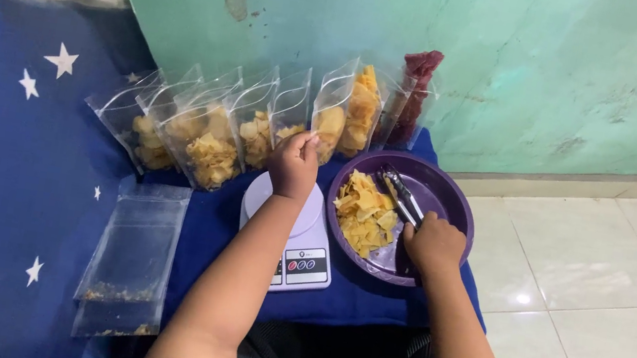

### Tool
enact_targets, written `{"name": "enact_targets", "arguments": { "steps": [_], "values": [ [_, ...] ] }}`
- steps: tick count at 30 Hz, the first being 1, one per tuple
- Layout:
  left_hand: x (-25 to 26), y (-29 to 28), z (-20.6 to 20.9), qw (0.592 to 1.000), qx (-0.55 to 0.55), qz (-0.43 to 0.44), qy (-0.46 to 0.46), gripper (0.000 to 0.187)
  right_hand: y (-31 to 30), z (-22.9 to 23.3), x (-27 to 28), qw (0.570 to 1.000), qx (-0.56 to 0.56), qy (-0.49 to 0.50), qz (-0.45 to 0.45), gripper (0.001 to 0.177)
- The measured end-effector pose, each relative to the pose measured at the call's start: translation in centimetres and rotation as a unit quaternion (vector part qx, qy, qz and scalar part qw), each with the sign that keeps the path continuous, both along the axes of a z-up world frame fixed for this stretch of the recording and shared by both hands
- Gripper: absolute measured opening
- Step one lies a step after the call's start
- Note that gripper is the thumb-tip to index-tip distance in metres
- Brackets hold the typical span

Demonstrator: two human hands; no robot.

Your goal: The person is weighing portions of chips on a digital scale and then pouring them into individual plastic bags for packaging.

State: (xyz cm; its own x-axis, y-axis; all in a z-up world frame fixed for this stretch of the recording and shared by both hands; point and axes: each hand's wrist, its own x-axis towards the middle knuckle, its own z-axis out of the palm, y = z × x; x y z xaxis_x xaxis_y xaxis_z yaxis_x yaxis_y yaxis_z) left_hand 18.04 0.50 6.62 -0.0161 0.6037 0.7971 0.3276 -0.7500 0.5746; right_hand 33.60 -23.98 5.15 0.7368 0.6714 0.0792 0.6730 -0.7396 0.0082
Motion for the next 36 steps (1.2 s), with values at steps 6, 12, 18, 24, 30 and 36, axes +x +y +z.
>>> {"name": "enact_targets", "arguments": {
  "steps": [6, 12, 18, 24, 30, 36],
  "values": [
    [2.2, 2.6, -3.2, 0.999, 0.014, 0.047, -0.012, 0.005, 0.2, 0.4, 0.0, 1.0, -0.019, 0.011, -0.001, 0.051],
    [1.6, 1.8, -4.1, 0.99, -0.128, 0.027, 0.06, 0.013, 0.2, -0.5, 0.5, 1.0, -0.004, -0.002, 0.001, 0.051],
    [-1.4, 1.4, -2.3, 0.974, -0.205, -0.018, 0.09, 0.034, 0.2, -0.5, 0.4, 1.0, -0.004, 0.001, -0.001, 0.05],
    [-9.1, -1.5, 1.5, 0.946, -0.308, -0.089, 0.05, 0.028, 0.2, -0.4, 0.4, 1.0, -0.009, 0.006, -0.009, 0.051],
    [-18.2, -1.2, -0.3, 0.963, -0.125, 0.098, 0.218, 0.044, 0.0, -0.1, 0.0, 1.0, -0.003, 0.009, -0.007, 0.054],
    [-25.0, -2.3, 2.2, 0.831, -0.339, 0.182, 0.402, 0.088, -0.1, 0.2, -0.4, 1.0, -0.011, 0.001, -0.004, 0.055]
  ]
}}
